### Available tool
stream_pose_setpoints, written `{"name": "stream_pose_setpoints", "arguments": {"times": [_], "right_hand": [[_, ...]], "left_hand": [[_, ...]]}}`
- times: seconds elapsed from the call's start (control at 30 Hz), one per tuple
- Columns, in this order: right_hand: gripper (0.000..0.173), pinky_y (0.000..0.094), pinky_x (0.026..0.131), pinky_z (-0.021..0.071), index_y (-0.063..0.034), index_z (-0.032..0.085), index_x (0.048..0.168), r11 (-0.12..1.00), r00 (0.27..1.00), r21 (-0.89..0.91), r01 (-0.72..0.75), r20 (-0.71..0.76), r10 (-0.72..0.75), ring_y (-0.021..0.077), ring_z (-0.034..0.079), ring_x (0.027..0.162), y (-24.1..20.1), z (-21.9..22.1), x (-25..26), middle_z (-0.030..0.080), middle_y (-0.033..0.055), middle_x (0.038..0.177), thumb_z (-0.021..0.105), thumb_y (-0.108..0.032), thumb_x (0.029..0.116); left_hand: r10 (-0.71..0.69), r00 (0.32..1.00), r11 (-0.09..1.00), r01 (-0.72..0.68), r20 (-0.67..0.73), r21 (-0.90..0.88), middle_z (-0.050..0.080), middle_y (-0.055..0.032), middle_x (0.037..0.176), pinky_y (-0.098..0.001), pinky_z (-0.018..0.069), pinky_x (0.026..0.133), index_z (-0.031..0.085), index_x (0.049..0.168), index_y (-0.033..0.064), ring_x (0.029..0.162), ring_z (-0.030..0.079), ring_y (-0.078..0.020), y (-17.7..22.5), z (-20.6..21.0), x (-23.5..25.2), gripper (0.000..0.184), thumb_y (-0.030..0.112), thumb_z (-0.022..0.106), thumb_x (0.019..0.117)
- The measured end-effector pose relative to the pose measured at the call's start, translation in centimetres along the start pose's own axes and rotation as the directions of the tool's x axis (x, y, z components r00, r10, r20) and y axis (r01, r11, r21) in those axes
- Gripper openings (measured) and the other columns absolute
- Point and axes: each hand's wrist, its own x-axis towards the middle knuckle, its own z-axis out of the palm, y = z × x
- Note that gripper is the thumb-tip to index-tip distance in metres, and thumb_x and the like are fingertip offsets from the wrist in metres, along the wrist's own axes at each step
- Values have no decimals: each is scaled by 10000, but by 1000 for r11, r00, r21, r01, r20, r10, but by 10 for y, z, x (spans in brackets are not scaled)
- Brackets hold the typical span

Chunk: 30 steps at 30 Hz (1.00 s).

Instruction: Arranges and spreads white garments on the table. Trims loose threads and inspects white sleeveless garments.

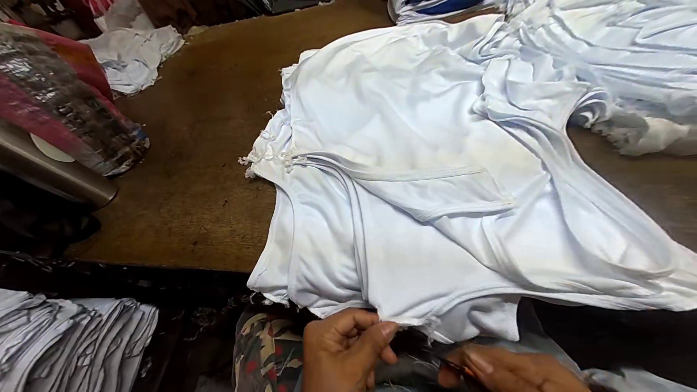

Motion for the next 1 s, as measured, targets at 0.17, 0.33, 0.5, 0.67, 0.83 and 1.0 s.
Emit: {"name": "stream_pose_setpoints", "arguments": {"times": [0.17, 0.33, 0.5, 0.67, 0.83, 1.0], "right_hand": [[397, 210, 510, 375, 19, 704, 1024, 999, 1000, -38, 12, -12, -13, 10, 433, 546, -6, 13, 15, 530, -56, 677, 377, -187, 1112], [374, 196, 487, 358, -9, 708, 985, 999, 998, -43, 20, -54, -22, -5, 417, 519, -8, 17, 27, 513, -72, 644, 409, -195, 1110], [363, 202, 485, 352, -14, 701, 973, 999, 999, -37, 20, -38, -21, 2, 411, 517, -12, 22, 30, 509, -66, 647, 426, -207, 1109], [360, 194, 481, 347, -26, 698, 950, 999, 997, -40, 7, -77, -10, 0, 409, 512, -13, 27, 32, 499, -68, 635, 427, -201, 1109], [338, 195, 478, 344, -44, 690, 915, 998, 995, -71, -4, -101, -3, 1, 410, 510, -12, 29, 34, 495, -71, 633, 448, -193, 1099], [353, 180, 475, 342, -39, 677, 918, 997, 987, -57, 48, -150, -56, -15, 402, 507, -5, 26, 29, 495, -81, 631, 420, -187, 1109]], "left_hand": [[101, 995, 994, -101, 6, 41, 711, -71, 720, -178, 467, 444, 731, 978, -53, 503, 572, -29, 4, -4, -14, 87, 14, 683, 954], [137, 990, 990, -137, 31, 18, 711, -69, 733, -187, 497, 462, 718, 973, -47, 526, 601, -41, 1, -6, -14, 70, 7, 679, 953], [129, 991, 992, -128, 28, -23, 709, -73, 733, -190, 501, 459, 714, 966, -48, 526, 606, -46, -1, -4, -14, 62, -2, 675, 951], [124, 992, 991, -122, 36, -49, 704, -72, 729, -191, 497, 455, 711, 961, -44, 522, 600, -46, -2, -4, -13, 56, -5, 672, 951], [122, 992, 991, -121, 28, -52, 702, -70, 726, -194, 503, 449, 704, 955, -39, 518, 607, -54, -3, -4, -12, 50, -9, 664, 952], [79, 987, 997, -76, 141, -26, 709, -62, 745, -205, 521, 477, 702, 948, -41, 546, 622, -54, -2, -3, -16, 51, -9, 663, 954]]}}
